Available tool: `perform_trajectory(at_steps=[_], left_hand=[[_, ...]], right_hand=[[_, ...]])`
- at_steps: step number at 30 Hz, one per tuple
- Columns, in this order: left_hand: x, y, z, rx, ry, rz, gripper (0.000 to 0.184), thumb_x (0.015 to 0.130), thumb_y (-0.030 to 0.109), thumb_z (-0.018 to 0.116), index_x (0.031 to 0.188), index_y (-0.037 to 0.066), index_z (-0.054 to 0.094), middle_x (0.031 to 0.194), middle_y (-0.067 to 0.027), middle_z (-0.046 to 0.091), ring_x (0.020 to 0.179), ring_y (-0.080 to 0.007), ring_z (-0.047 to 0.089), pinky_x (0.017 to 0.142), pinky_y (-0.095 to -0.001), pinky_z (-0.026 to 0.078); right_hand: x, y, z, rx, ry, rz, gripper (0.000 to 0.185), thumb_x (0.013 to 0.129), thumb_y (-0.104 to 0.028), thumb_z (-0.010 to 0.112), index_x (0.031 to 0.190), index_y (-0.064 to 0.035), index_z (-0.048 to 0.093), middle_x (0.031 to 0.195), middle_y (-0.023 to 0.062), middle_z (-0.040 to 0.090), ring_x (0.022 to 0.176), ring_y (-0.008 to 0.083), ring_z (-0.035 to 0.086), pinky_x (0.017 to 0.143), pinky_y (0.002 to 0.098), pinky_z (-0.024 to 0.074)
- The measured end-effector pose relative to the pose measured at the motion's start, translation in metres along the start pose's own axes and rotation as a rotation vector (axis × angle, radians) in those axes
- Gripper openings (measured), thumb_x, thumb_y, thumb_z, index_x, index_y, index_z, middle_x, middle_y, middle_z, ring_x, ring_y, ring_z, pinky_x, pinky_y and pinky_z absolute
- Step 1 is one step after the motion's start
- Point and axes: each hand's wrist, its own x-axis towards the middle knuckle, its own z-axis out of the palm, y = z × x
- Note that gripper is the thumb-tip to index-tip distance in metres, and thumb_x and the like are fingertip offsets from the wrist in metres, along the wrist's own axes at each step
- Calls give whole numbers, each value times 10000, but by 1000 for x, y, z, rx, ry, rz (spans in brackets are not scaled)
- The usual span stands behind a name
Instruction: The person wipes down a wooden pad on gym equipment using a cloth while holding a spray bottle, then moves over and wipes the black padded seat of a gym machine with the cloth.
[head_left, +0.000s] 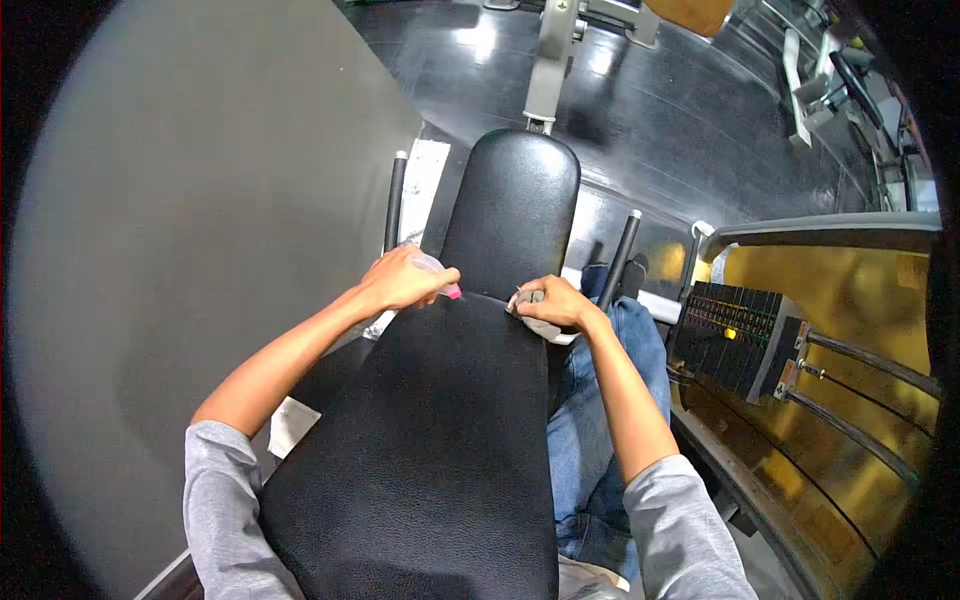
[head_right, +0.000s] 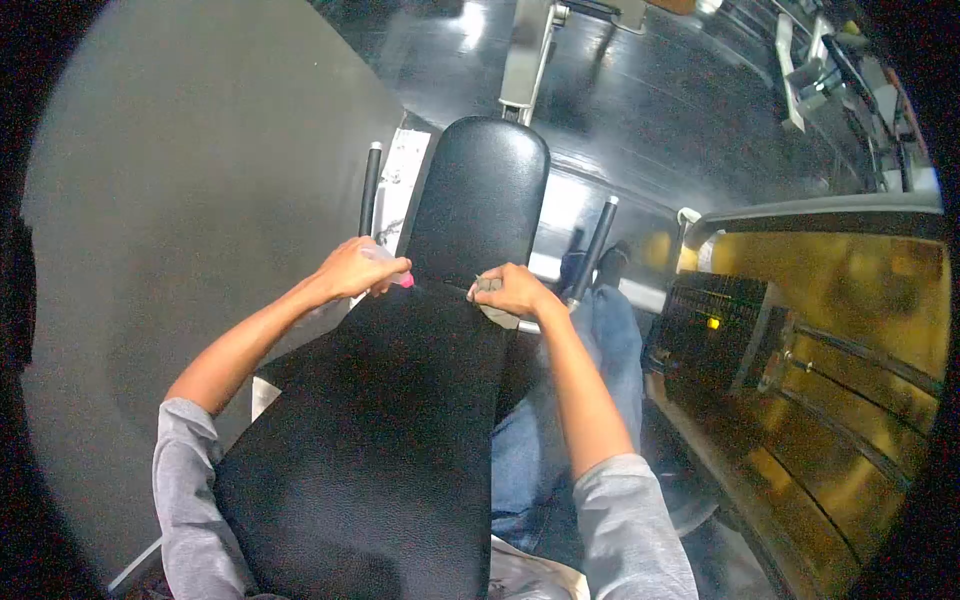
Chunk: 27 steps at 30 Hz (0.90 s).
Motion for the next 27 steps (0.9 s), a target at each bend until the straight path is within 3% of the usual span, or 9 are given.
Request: perform_trajectory(at_steps=[5,7,11,14,15,18,20,25,27], left_hand=[[-5,2,-22,-138,-183,-66,465,865,471,602,685,62,731,558,-11,635,453,-106,554,453,-262,433],[-5,-14,-33,-281,-201,-33,450,872,487,625,868,58,761,609,-11,638,459,-89,551,419,-243,423],[-23,-30,-57,-427,-107,82,463,931,437,583,831,16,747,594,-35,631,412,-94,494,386,-244,382],[-41,-35,-71,-440,-96,44,504,904,482,600,920,2,753,607,-24,619,424,-84,483,402,-240,387],[-46,-38,-73,-445,-84,33,500,908,476,595,920,0,752,609,-27,622,428,-84,487,401,-237,384],[-54,-49,-71,-477,-58,20,498,913,467,588,919,-3,751,617,-33,631,434,-84,496,400,-233,380],[-58,-53,-65,-521,-25,27,479,938,431,574,804,-6,720,613,-50,638,407,-98,488,379,-244,380],[-52,-70,-56,-586,-68,53,484,941,438,577,826,-8,727,625,-50,645,419,-96,501,383,-243,383],[-48,-67,-58,-553,-52,38,481,942,438,577,850,-9,732,633,-49,648,421,-91,502,388,-235,383]], right_hand=[[19,-18,21,-139,63,-188,374,733,-406,711,1007,-157,769,992,158,729,945,325,696,886,388,534],[5,-47,23,-58,-24,-399,260,770,-222,690,986,-87,743,966,110,693,935,286,678,877,369,518],[-24,-67,16,-28,-137,-508,225,754,-152,679,952,-57,730,949,95,689,949,249,676,895,352,510],[-14,-39,4,-113,-111,-406,232,757,-156,682,963,-67,741,983,97,704,961,237,678,901,351,509],[-7,-29,1,-121,-69,-290,254,758,-232,696,983,-133,759,1011,119,709,962,286,682,900,379,526],[28,-5,11,-219,46,-117,339,755,-331,698,1018,-124,752,1043,162,713,969,317,692,880,401,533],[39,-23,20,-208,28,-166,327,761,-323,695,1011,-120,754,1040,159,713,959,317,694,876,394,534],[13,-103,51,-65,-43,-529,245,763,-168,692,985,-84,751,958,99,699,900,225,691,836,341,529],[0,-109,47,-54,-68,-501,246,757,-161,691,980,-78,750,956,103,702,896,228,693,834,344,531]])
